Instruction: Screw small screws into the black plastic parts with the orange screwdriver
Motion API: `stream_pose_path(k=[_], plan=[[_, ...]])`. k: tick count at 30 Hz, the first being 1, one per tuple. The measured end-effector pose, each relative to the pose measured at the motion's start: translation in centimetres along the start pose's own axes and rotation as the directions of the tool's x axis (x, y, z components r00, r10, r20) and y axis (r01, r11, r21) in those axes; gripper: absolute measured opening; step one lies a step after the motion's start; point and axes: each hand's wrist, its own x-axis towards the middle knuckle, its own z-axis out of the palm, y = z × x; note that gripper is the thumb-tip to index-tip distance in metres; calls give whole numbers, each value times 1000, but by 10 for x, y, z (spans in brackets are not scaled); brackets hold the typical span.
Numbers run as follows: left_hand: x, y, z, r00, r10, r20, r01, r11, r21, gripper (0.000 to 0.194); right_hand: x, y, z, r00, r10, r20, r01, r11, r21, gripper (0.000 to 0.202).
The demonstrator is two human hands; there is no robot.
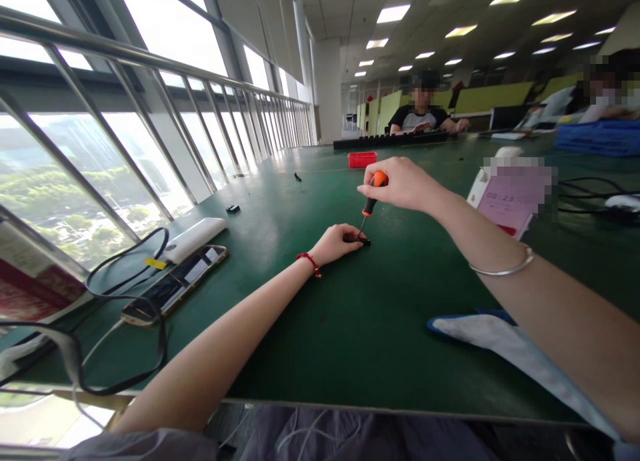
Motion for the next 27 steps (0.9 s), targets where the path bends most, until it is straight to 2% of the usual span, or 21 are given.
stream_pose_path(k=[16,22,27], plan=[[1,-6,1,1000,15,-5,-15,1000,17,18,1,4,-2,1000,-8,9,8,1000,3,18],[0,-3,2,999,20,-36,-15,992,126,16,1,4,-5,1000,1,-15,-1,1000,2,17],[-2,0,1,998,20,-51,-10,980,199,19,1,6,-7,1000,18,17,-18,1000,-1,16]])
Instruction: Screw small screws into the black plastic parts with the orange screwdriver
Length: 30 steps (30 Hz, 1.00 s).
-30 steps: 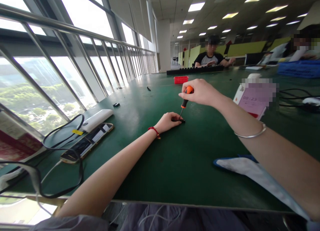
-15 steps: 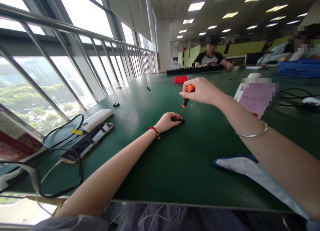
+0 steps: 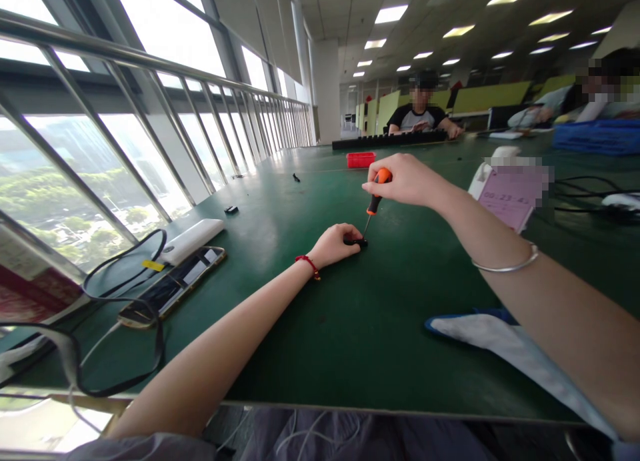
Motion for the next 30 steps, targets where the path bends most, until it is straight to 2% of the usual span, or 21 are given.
stream_pose_path(k=[7,13,18,22,25,30], plan=[[-1,3,0,1000,23,-9,-23,1000,1,18,1,1,2,1000,-5,30,6,1000,-19,16],[-3,7,0,1000,9,2,-10,996,89,24,1,1,1,1000,17,19,-17,999,-35,17],[-6,10,-6,994,1,112,-6,999,40,39,1,4,2,1000,21,17,-20,999,-41,17],[-7,7,-13,981,31,192,-20,998,-58,34,1,4,3,999,17,32,-15,999,-44,17],[-6,6,-12,987,8,162,-2,999,-35,28,1,3,1,1000,10,17,-9,999,-35,16],[-7,10,-5,998,-58,-11,59,981,185,36,1,5,-5,998,50,-31,-51,998,-22,14]])
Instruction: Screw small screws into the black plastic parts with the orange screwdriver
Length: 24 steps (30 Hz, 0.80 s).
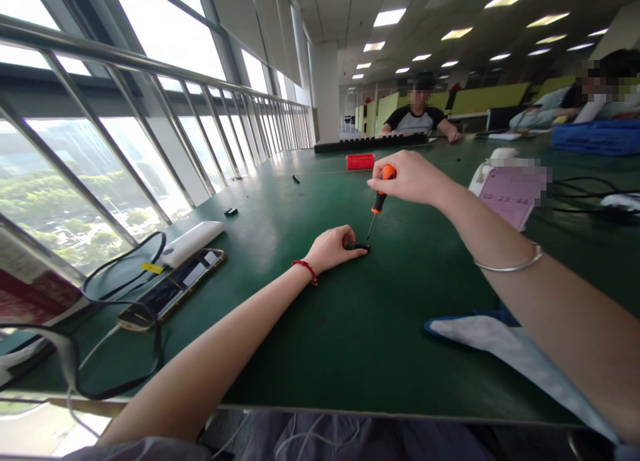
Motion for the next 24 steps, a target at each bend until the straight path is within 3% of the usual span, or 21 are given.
stream_pose_path(k=[4,9,14,24], plan=[[-1,0,0,997,65,-52,-64,998,20,35,0,1,-1,1000,2,18,-3,1000,22,13],[-1,-2,-1,989,150,0,-150,986,-73,24,-1,-1,1,999,12,33,-13,999,34,13],[1,-2,0,994,113,-3,-113,988,-103,19,-1,-1,4,999,18,40,-19,999,34,13],[5,-9,3,998,51,47,-33,944,-327,22,0,0,4,997,-3,77,-5,995,97,13]])
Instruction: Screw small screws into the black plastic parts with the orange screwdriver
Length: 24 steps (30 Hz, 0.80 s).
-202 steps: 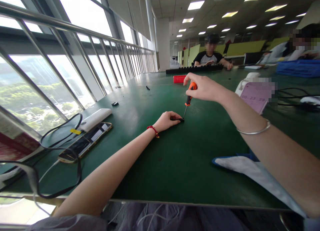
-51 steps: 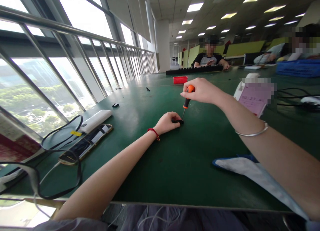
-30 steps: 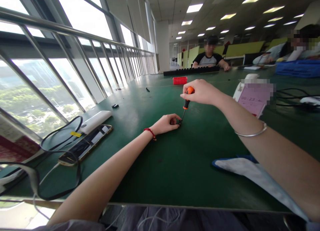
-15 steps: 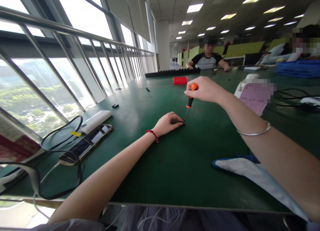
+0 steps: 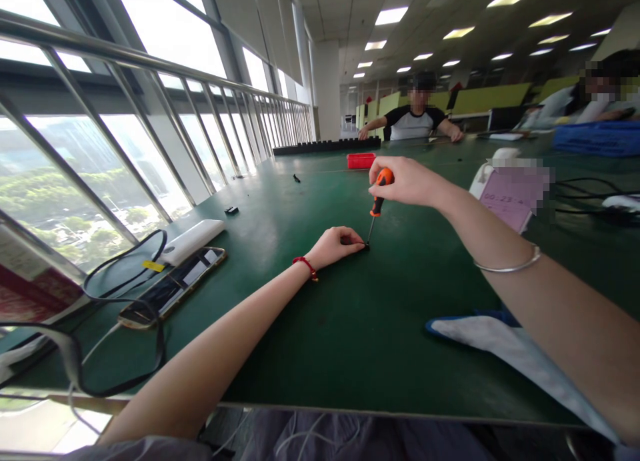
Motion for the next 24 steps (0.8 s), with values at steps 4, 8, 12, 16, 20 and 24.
stream_pose_path(k=[4,8,12,16,20,24], plan=[[0,1,0,999,-4,-40,6,999,39,21,0,3,0,999,13,47,-15,999,42,22],[-1,1,0,998,-5,-65,10,997,82,20,1,5,1,1000,21,-7,-21,1000,-13,34],[0,0,-1,999,-29,-45,32,998,62,22,0,4,-2,1000,0,-25,-1,1000,-25,20],[0,-1,-2,1000,-13,-13,13,998,60,23,-2,2,-5,998,21,52,-20,1000,-22,25],[0,-2,-2,1000,-11,1,11,999,53,22,-3,2,-5,999,28,20,-26,996,-80,34],[0,-2,-2,1000,-7,4,6,999,51,23,-2,2,-5,1000,0,30,3,997,-79,28]])
